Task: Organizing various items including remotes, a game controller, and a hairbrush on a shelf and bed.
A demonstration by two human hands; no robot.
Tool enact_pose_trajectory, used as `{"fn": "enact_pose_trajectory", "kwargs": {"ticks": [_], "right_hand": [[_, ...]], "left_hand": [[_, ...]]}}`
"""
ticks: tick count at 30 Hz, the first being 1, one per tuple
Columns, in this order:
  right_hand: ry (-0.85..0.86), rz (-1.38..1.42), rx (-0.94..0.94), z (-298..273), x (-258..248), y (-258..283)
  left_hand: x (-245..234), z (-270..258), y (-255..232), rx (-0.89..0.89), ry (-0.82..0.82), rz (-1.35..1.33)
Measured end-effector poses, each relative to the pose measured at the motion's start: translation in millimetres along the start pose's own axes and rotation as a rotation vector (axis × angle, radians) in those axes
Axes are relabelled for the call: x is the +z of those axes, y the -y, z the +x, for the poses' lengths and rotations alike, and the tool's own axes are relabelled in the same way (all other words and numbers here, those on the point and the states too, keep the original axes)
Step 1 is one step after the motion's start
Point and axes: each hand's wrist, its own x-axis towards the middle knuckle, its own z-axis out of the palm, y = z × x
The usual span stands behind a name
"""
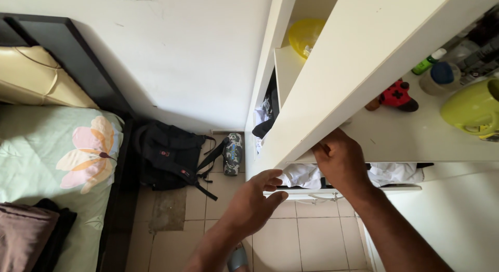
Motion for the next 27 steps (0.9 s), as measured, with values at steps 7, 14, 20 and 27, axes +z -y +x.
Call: {"fn": "enact_pose_trajectory", "kwargs": {"ticks": [7, 14, 20, 27], "right_hand": [[-0.085, 0.073, -0.043, -3, 4, 20], [-0.143, 0.155, -0.165, -16, 14, 13], [-0.047, 0.183, -0.207, -81, -12, 22], [0.004, 0.484, 0.208, -207, -77, 33]], "left_hand": [[5, -5, 0, 0.061, 0.0, 0.013], [25, -30, 7, 0.16, -0.064, 0.054], [56, -72, 2, 0.128, -0.049, 0.046], [130, -121, -2, 0.115, -0.098, -0.085]]}}
